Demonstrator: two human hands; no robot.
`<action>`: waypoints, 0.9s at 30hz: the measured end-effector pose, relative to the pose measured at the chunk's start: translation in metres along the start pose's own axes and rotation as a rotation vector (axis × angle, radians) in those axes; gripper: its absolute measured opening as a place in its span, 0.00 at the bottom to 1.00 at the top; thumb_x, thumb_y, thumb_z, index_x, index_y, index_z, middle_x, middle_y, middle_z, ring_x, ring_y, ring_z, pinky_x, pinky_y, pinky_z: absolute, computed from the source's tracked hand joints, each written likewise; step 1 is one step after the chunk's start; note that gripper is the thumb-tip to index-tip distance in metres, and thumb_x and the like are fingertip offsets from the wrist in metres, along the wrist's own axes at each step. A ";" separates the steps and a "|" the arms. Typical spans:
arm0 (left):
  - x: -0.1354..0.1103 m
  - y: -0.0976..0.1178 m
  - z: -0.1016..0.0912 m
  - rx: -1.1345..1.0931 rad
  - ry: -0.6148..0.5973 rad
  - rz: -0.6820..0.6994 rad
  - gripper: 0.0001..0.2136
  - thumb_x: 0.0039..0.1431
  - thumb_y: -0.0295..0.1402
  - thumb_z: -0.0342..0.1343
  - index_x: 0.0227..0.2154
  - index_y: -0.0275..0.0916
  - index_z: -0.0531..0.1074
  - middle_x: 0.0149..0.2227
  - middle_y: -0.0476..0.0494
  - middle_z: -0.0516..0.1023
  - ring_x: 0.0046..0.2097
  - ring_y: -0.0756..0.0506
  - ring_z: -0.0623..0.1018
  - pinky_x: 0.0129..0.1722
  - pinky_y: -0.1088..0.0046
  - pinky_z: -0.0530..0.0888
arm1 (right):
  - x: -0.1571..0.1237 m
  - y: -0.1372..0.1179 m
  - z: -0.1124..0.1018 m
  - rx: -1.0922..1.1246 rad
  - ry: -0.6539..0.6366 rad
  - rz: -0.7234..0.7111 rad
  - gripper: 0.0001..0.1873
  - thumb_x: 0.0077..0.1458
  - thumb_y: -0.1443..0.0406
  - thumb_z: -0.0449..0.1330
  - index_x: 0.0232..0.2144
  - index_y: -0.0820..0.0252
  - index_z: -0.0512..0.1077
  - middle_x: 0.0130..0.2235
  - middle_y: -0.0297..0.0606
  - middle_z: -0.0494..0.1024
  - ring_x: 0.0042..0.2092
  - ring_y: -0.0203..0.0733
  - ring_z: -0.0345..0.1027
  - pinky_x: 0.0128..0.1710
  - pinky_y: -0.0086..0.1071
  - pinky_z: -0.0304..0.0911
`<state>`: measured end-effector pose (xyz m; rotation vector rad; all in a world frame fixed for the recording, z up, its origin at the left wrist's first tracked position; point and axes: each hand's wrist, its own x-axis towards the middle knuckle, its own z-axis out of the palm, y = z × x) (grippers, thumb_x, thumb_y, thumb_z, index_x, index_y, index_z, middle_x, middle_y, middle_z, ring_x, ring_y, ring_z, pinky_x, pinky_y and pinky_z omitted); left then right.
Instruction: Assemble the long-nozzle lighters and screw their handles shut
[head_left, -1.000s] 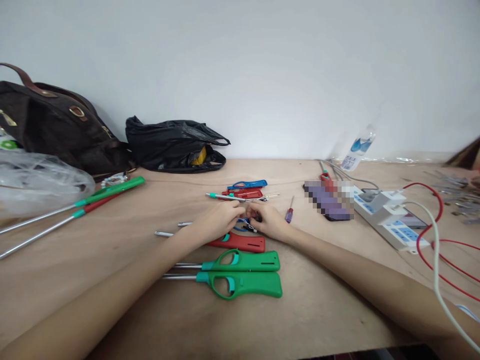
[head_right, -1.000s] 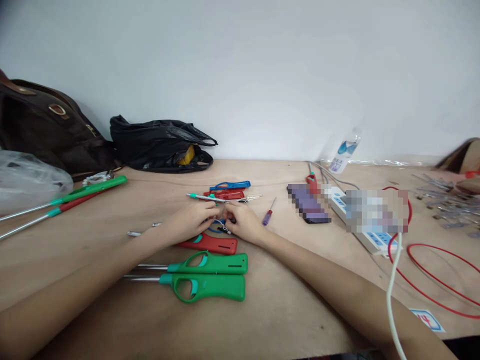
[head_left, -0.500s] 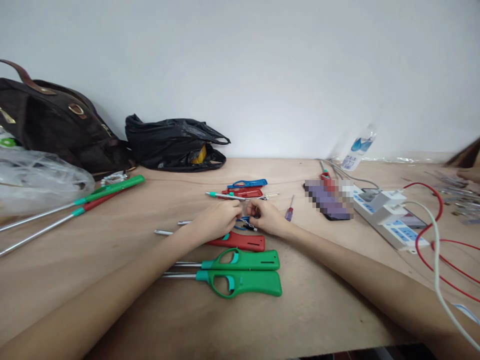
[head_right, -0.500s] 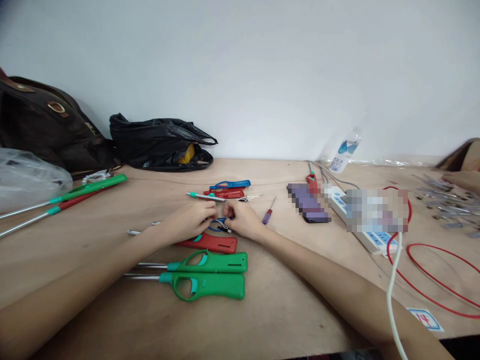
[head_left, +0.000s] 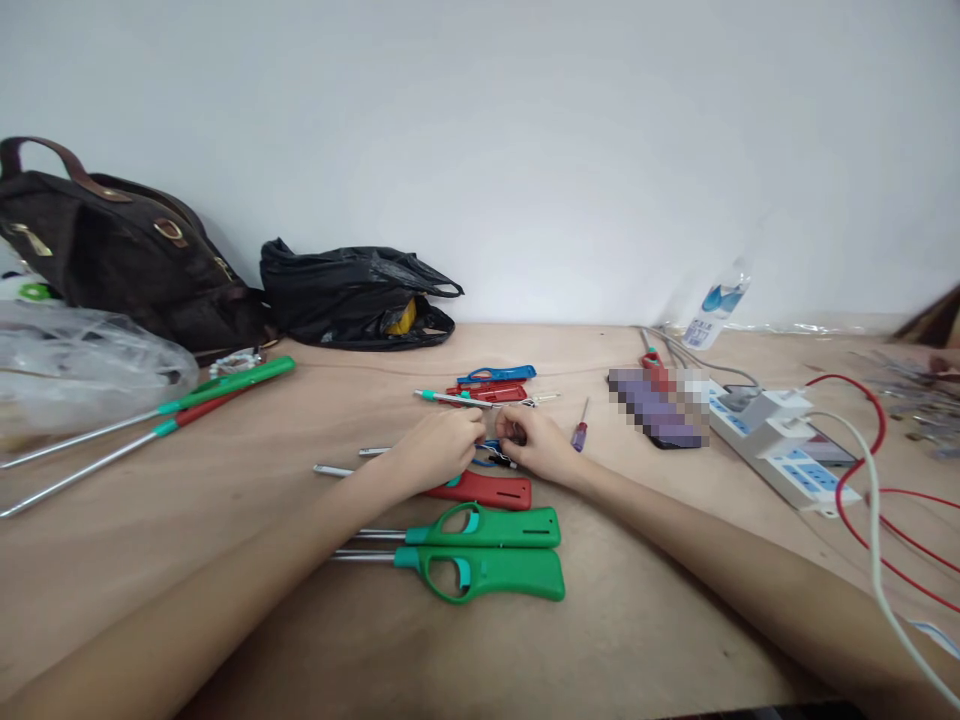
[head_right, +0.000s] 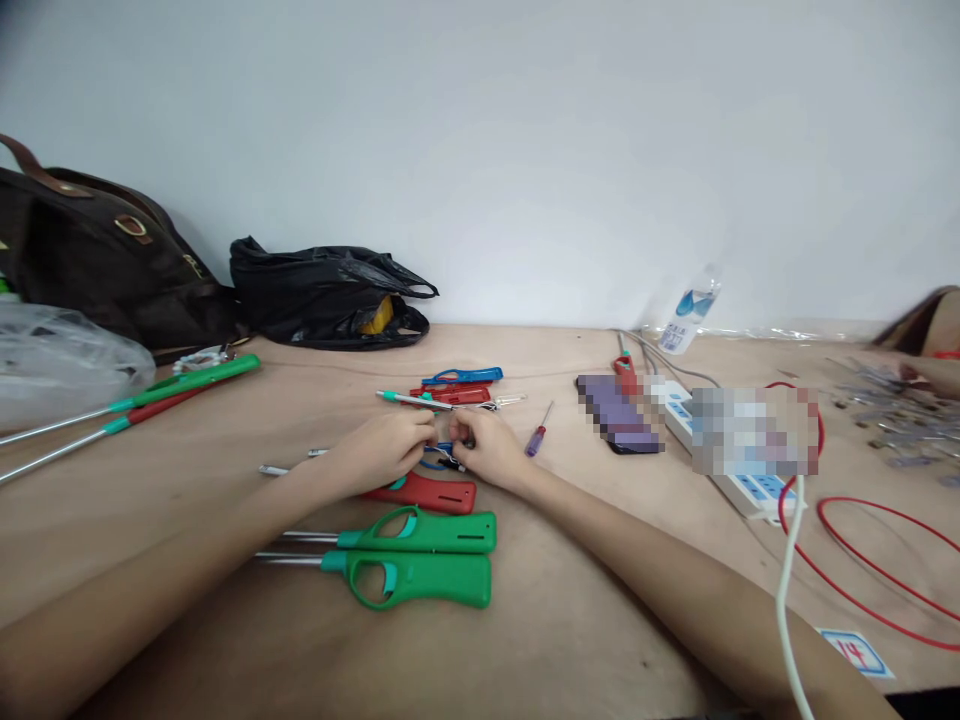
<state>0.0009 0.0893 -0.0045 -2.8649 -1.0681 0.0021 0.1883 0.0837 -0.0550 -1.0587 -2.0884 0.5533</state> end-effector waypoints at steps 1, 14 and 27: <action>0.000 0.000 0.000 -0.006 -0.002 -0.004 0.11 0.58 0.22 0.45 0.31 0.34 0.73 0.35 0.40 0.73 0.36 0.43 0.76 0.34 0.69 0.70 | -0.001 0.000 0.000 -0.013 0.005 -0.029 0.10 0.43 0.77 0.54 0.26 0.59 0.65 0.28 0.31 0.66 0.32 0.37 0.60 0.31 0.29 0.56; -0.002 0.003 -0.005 -0.011 -0.042 -0.034 0.11 0.58 0.21 0.45 0.33 0.34 0.73 0.36 0.40 0.74 0.37 0.42 0.76 0.35 0.70 0.70 | -0.004 -0.004 0.000 -0.114 0.029 -0.159 0.11 0.48 0.78 0.53 0.28 0.59 0.69 0.33 0.36 0.70 0.37 0.40 0.64 0.38 0.32 0.61; -0.004 0.002 0.001 0.001 0.002 -0.004 0.12 0.56 0.20 0.44 0.37 0.34 0.72 0.40 0.39 0.73 0.39 0.42 0.76 0.37 0.69 0.72 | -0.007 -0.006 0.001 -0.442 -0.008 -0.292 0.10 0.52 0.76 0.53 0.32 0.61 0.72 0.35 0.44 0.71 0.40 0.47 0.62 0.42 0.41 0.61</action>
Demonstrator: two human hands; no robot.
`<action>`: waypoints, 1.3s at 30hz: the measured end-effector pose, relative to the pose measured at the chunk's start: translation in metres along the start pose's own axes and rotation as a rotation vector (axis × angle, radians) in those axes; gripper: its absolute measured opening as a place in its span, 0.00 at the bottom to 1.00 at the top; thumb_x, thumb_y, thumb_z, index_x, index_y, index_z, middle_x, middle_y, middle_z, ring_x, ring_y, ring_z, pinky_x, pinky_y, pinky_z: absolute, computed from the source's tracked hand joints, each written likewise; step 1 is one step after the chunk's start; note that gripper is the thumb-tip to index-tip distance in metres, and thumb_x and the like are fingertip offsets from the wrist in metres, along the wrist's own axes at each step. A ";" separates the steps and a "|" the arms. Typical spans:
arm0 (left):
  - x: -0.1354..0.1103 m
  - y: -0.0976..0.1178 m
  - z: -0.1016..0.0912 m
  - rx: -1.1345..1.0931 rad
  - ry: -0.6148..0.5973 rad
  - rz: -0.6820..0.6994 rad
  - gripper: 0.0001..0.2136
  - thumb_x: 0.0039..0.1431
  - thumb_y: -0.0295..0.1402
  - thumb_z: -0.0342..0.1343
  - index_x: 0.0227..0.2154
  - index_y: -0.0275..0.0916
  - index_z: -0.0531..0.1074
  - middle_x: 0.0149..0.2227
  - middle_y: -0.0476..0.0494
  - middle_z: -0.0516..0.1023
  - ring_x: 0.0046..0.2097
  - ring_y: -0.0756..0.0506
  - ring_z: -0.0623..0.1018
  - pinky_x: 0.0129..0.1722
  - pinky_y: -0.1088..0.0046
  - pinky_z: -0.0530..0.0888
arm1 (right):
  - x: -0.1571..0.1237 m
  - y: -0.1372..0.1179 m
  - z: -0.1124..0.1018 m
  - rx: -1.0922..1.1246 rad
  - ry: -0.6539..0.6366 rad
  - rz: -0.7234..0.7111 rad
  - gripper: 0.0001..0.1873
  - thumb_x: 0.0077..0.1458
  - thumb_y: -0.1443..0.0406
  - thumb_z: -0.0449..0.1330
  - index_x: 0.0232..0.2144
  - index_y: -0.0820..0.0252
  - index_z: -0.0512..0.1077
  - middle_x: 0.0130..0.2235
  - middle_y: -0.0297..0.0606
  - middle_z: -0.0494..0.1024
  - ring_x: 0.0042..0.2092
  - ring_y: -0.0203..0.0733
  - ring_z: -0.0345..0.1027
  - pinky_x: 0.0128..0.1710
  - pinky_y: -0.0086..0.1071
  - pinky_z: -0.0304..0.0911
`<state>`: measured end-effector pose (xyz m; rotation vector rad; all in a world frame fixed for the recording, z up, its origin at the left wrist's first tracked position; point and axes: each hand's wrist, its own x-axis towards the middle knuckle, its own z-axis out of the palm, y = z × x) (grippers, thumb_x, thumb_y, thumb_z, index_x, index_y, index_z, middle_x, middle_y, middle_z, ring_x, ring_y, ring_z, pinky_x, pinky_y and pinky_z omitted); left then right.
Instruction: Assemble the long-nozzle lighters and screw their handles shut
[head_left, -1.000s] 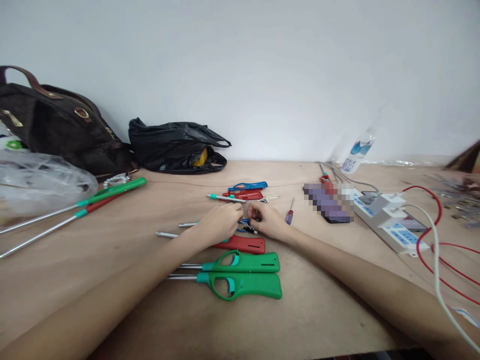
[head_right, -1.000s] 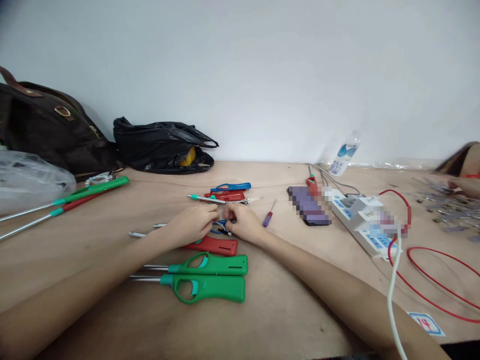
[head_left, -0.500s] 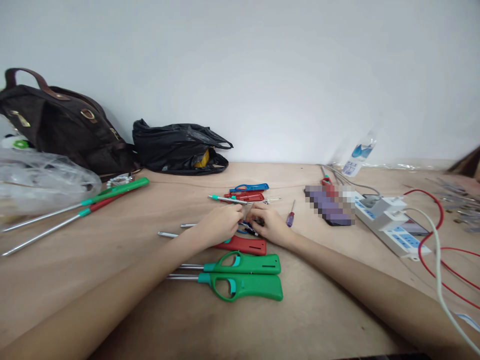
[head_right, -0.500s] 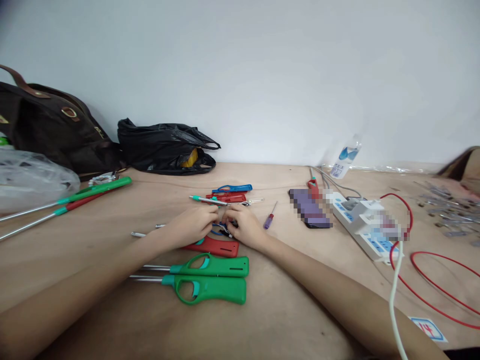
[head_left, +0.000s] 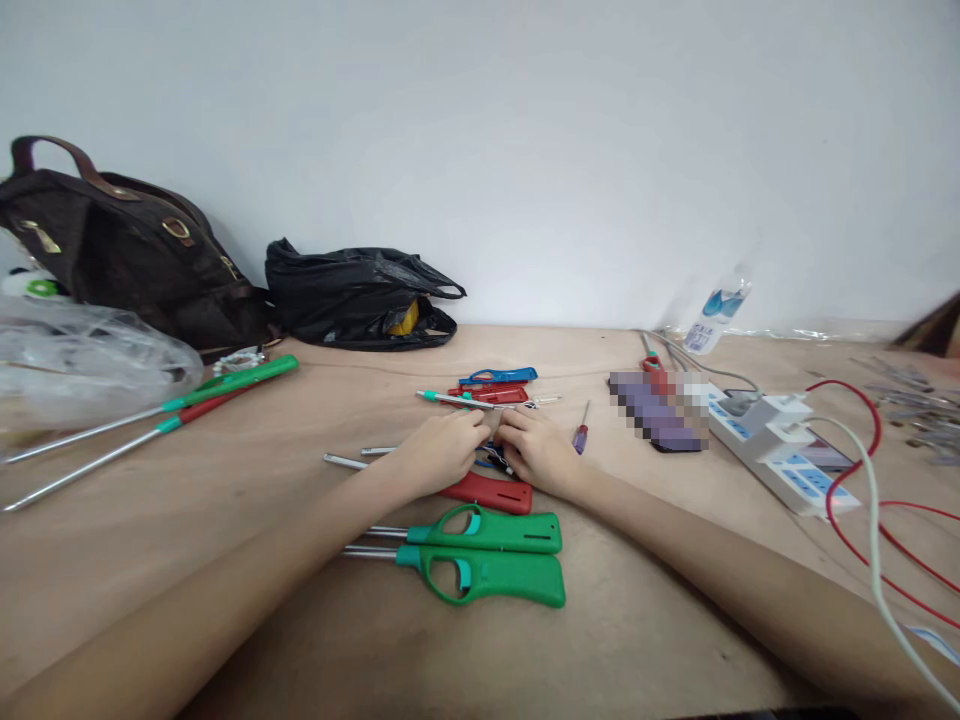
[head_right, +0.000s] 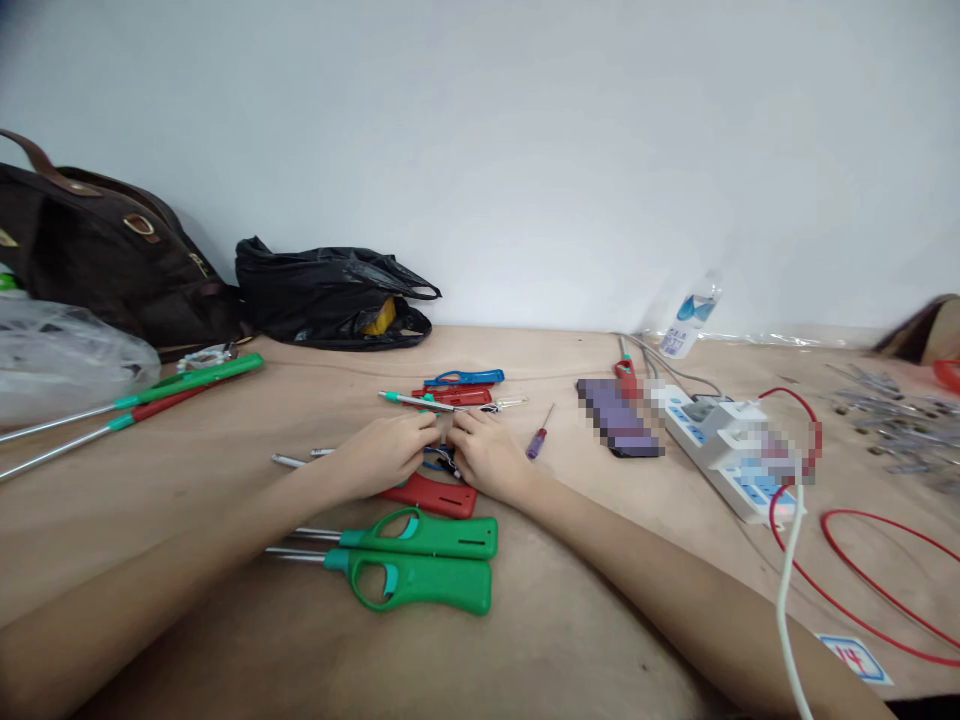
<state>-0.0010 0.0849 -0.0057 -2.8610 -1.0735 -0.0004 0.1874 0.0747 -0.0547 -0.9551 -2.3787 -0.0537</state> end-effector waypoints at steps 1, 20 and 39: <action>-0.001 -0.001 0.000 -0.001 -0.001 0.008 0.13 0.55 0.20 0.45 0.38 0.35 0.71 0.41 0.39 0.73 0.39 0.43 0.76 0.36 0.69 0.72 | 0.000 0.000 0.001 0.016 0.002 0.004 0.10 0.52 0.76 0.53 0.32 0.61 0.71 0.35 0.43 0.71 0.40 0.47 0.62 0.42 0.40 0.62; 0.001 -0.001 -0.001 -0.004 -0.002 -0.027 0.12 0.59 0.21 0.45 0.36 0.36 0.74 0.38 0.42 0.73 0.37 0.44 0.75 0.32 0.72 0.68 | 0.004 -0.007 -0.036 0.034 -0.229 0.026 0.01 0.53 0.70 0.58 0.30 0.60 0.69 0.37 0.42 0.72 0.41 0.46 0.65 0.46 0.41 0.57; 0.000 -0.001 0.007 -0.082 0.079 -0.042 0.09 0.59 0.19 0.47 0.33 0.34 0.71 0.35 0.42 0.75 0.37 0.43 0.75 0.34 0.70 0.67 | -0.006 -0.007 -0.023 -0.223 -0.138 0.039 0.08 0.61 0.72 0.52 0.33 0.64 0.71 0.36 0.43 0.72 0.37 0.43 0.64 0.39 0.35 0.61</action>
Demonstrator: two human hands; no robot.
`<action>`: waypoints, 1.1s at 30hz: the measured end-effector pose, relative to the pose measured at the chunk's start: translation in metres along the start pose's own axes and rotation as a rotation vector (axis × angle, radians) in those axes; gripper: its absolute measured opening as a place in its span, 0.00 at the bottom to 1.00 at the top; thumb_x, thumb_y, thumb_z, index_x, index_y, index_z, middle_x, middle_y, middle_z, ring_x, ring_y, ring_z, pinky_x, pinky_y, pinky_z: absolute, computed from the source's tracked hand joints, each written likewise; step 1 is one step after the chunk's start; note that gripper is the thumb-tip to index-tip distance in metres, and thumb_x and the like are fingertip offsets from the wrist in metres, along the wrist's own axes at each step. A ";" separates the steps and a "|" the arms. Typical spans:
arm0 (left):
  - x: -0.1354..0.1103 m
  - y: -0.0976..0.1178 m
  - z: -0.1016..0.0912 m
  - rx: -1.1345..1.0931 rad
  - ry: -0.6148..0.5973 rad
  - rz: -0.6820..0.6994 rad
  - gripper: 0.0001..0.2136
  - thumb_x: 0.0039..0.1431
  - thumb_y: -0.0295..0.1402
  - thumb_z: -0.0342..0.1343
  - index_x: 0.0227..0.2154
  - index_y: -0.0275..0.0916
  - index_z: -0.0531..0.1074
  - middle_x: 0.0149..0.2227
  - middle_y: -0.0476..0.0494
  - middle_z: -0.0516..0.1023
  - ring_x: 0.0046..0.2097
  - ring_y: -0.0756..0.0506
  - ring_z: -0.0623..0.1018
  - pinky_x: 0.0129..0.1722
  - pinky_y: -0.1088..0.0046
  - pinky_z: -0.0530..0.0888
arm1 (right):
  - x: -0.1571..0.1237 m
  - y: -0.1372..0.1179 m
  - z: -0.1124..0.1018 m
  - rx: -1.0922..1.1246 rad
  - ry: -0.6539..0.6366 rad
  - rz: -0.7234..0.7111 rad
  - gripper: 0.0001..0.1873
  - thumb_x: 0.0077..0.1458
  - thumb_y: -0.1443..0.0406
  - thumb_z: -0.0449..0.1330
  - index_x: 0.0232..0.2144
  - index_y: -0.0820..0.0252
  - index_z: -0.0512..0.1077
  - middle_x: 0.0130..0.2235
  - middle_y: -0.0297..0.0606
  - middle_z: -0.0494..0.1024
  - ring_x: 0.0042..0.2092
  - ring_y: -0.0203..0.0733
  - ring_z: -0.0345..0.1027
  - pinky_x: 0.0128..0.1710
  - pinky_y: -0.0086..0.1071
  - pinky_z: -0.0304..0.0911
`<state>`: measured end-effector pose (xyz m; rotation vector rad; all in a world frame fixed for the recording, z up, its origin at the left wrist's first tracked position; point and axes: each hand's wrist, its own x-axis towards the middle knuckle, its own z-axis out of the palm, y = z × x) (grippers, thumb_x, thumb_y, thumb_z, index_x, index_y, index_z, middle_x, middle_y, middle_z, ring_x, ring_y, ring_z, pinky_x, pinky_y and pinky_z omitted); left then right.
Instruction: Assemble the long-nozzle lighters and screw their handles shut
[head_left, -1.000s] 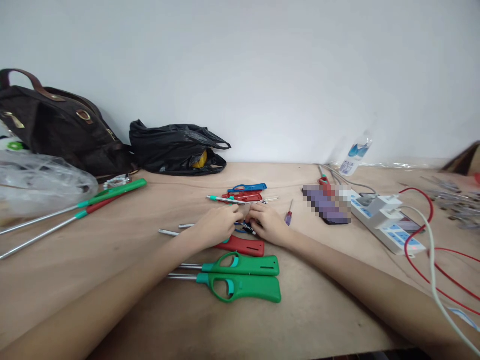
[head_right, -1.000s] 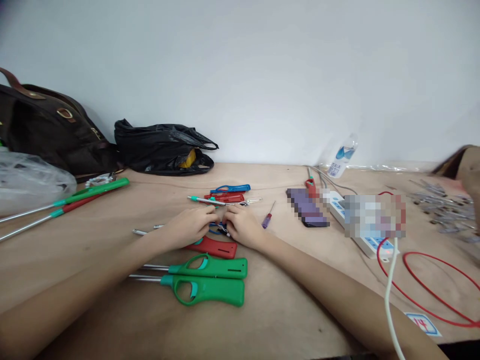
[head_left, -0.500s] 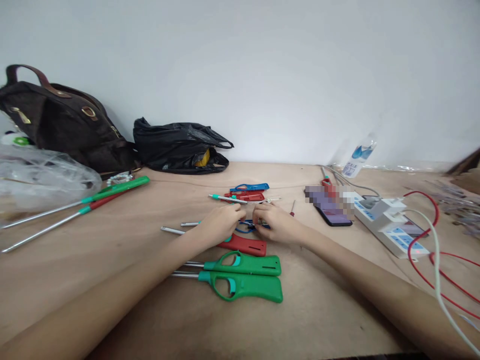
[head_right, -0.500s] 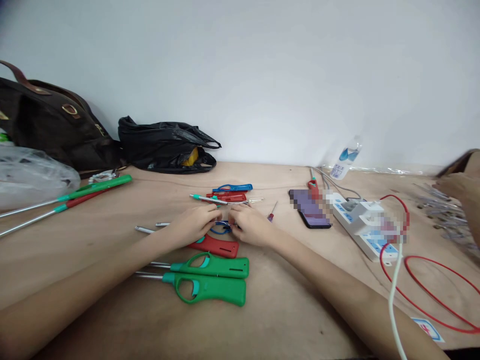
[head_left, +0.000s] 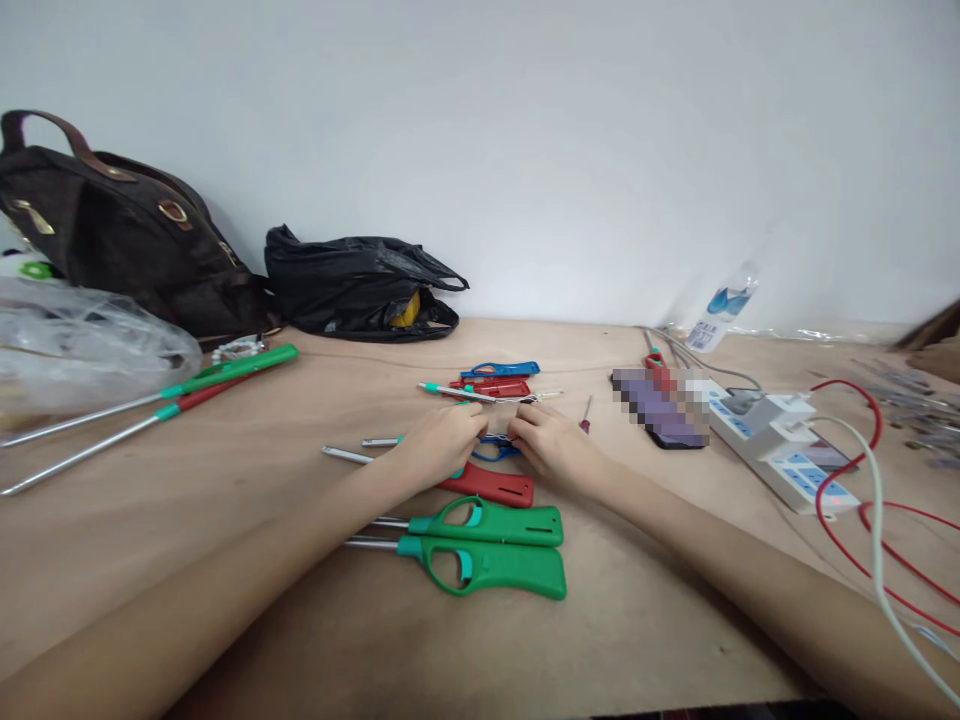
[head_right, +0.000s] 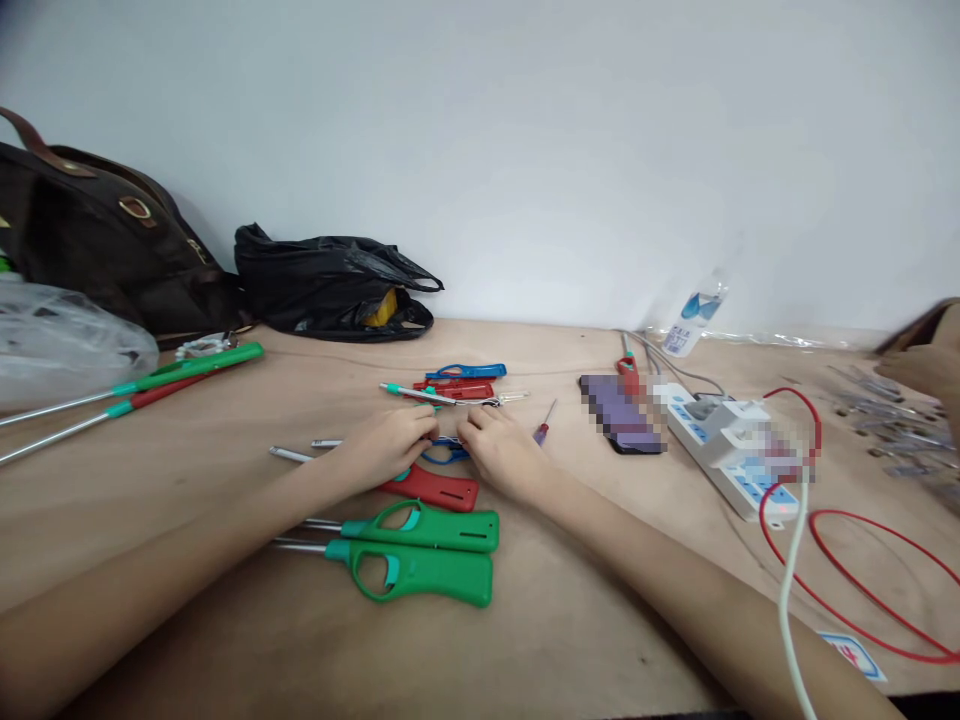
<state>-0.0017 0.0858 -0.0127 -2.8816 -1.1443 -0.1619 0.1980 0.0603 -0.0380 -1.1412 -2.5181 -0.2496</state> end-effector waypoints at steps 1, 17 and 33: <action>0.000 0.000 0.000 -0.002 0.002 -0.004 0.09 0.59 0.19 0.47 0.33 0.34 0.71 0.35 0.42 0.75 0.37 0.42 0.75 0.34 0.70 0.67 | -0.001 0.000 0.001 0.003 0.002 -0.001 0.08 0.61 0.72 0.52 0.33 0.64 0.70 0.36 0.43 0.71 0.37 0.42 0.63 0.38 0.34 0.61; 0.001 0.002 0.001 -0.035 0.024 -0.015 0.09 0.59 0.19 0.47 0.33 0.33 0.72 0.35 0.41 0.73 0.37 0.42 0.74 0.34 0.70 0.67 | -0.004 -0.001 0.001 0.029 0.027 0.002 0.09 0.61 0.73 0.50 0.34 0.63 0.70 0.37 0.43 0.70 0.38 0.42 0.62 0.38 0.33 0.61; 0.001 0.001 0.005 -0.071 0.038 -0.021 0.10 0.58 0.18 0.47 0.33 0.33 0.72 0.35 0.40 0.74 0.39 0.42 0.74 0.38 0.69 0.69 | -0.005 -0.003 -0.001 0.033 -0.003 0.037 0.09 0.60 0.74 0.51 0.35 0.62 0.70 0.38 0.43 0.70 0.39 0.43 0.62 0.38 0.35 0.60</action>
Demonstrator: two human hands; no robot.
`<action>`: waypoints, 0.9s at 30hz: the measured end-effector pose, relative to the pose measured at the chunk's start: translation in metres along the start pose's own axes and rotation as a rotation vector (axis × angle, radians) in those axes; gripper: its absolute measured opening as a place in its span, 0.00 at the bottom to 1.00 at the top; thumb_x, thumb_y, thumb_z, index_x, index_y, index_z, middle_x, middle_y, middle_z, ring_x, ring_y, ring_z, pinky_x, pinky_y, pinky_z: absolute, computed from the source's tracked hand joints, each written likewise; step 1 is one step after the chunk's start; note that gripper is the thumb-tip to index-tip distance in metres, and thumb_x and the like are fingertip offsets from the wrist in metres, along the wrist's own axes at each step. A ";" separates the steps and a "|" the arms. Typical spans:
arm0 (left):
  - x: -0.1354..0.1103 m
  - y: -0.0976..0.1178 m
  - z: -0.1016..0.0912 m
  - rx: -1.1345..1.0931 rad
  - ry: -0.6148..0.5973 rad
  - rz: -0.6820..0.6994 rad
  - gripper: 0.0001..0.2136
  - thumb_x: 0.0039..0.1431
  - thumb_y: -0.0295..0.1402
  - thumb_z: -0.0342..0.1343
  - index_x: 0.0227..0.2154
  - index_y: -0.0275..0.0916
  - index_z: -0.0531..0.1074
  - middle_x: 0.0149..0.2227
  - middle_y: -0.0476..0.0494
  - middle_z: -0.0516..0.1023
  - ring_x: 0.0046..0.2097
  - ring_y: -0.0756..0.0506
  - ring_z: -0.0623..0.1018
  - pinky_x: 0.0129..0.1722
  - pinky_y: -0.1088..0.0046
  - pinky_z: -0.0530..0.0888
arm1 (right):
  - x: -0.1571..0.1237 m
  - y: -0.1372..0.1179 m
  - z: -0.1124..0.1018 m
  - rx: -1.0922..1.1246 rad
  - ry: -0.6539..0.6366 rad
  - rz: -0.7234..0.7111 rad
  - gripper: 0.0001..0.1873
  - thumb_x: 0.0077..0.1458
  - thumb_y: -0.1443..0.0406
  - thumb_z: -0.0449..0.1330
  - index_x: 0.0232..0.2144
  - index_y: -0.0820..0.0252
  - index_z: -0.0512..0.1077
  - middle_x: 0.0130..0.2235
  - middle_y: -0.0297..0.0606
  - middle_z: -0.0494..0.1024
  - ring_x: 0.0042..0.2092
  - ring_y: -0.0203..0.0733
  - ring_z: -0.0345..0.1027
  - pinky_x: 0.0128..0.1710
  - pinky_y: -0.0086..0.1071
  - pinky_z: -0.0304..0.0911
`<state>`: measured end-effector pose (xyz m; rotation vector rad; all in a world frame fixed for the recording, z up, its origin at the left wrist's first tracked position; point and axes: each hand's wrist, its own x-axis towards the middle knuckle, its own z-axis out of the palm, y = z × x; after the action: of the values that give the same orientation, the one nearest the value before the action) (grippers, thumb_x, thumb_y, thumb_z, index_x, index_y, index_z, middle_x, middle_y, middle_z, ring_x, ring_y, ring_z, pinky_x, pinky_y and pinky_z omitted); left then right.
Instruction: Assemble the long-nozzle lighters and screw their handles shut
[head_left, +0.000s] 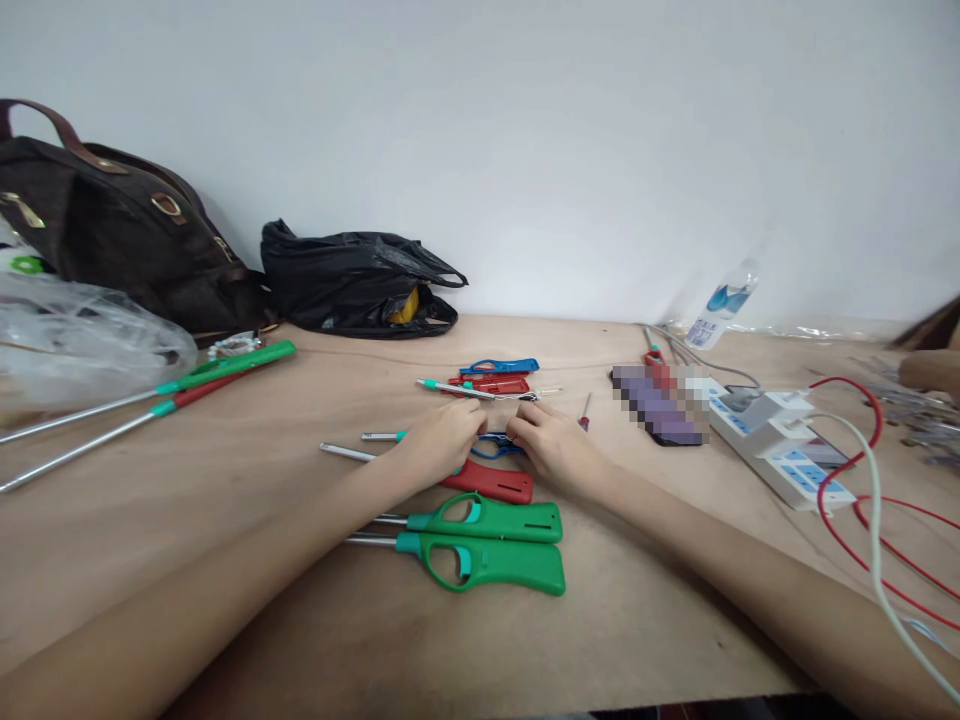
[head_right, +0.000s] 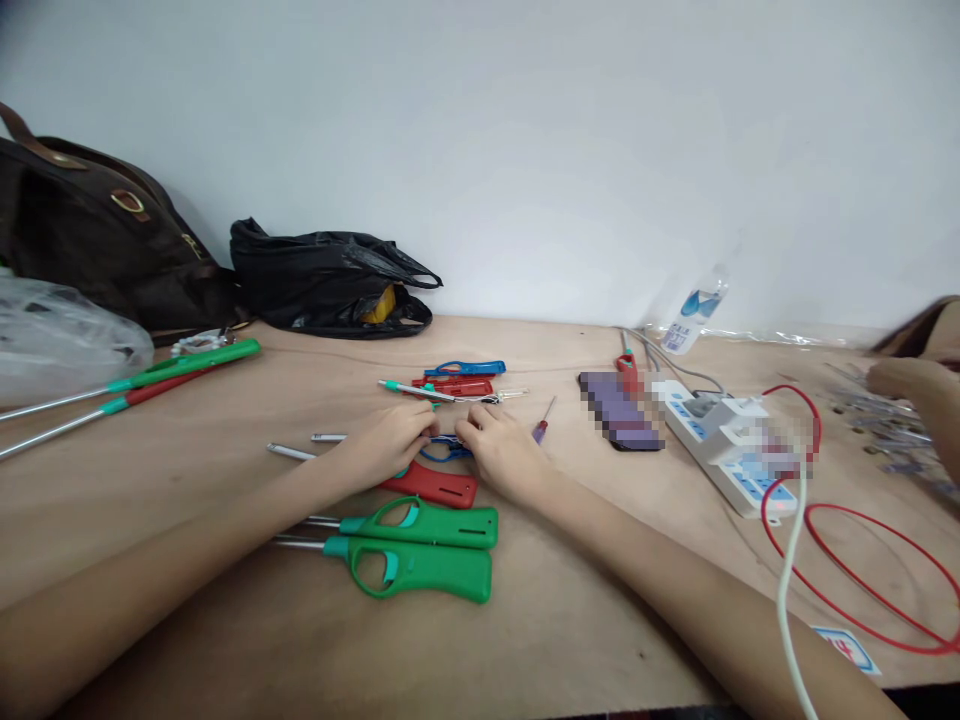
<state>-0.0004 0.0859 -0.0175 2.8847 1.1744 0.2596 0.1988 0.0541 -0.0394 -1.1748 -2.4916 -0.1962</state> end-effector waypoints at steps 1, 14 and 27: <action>0.000 0.000 0.000 -0.005 0.001 0.004 0.10 0.58 0.18 0.47 0.33 0.33 0.72 0.36 0.40 0.74 0.39 0.42 0.74 0.38 0.69 0.69 | 0.000 0.000 0.000 -0.012 -0.004 0.003 0.09 0.60 0.74 0.51 0.35 0.62 0.70 0.38 0.43 0.70 0.39 0.43 0.62 0.39 0.35 0.60; 0.001 0.005 -0.004 0.027 -0.018 0.011 0.12 0.58 0.18 0.48 0.37 0.36 0.73 0.34 0.42 0.73 0.38 0.43 0.74 0.37 0.71 0.69 | 0.001 -0.008 0.003 -0.044 0.045 0.088 0.06 0.61 0.71 0.53 0.34 0.64 0.70 0.37 0.44 0.72 0.41 0.47 0.63 0.41 0.37 0.62; 0.000 -0.001 0.003 0.029 -0.017 0.034 0.12 0.57 0.19 0.49 0.37 0.35 0.75 0.36 0.40 0.75 0.40 0.41 0.76 0.38 0.69 0.70 | -0.010 0.001 0.004 0.035 0.126 0.043 0.07 0.60 0.72 0.54 0.31 0.62 0.70 0.34 0.43 0.72 0.39 0.46 0.64 0.39 0.37 0.63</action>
<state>-0.0006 0.0866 -0.0201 2.9278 1.1369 0.2198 0.2040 0.0493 -0.0472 -1.1634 -2.3490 -0.2072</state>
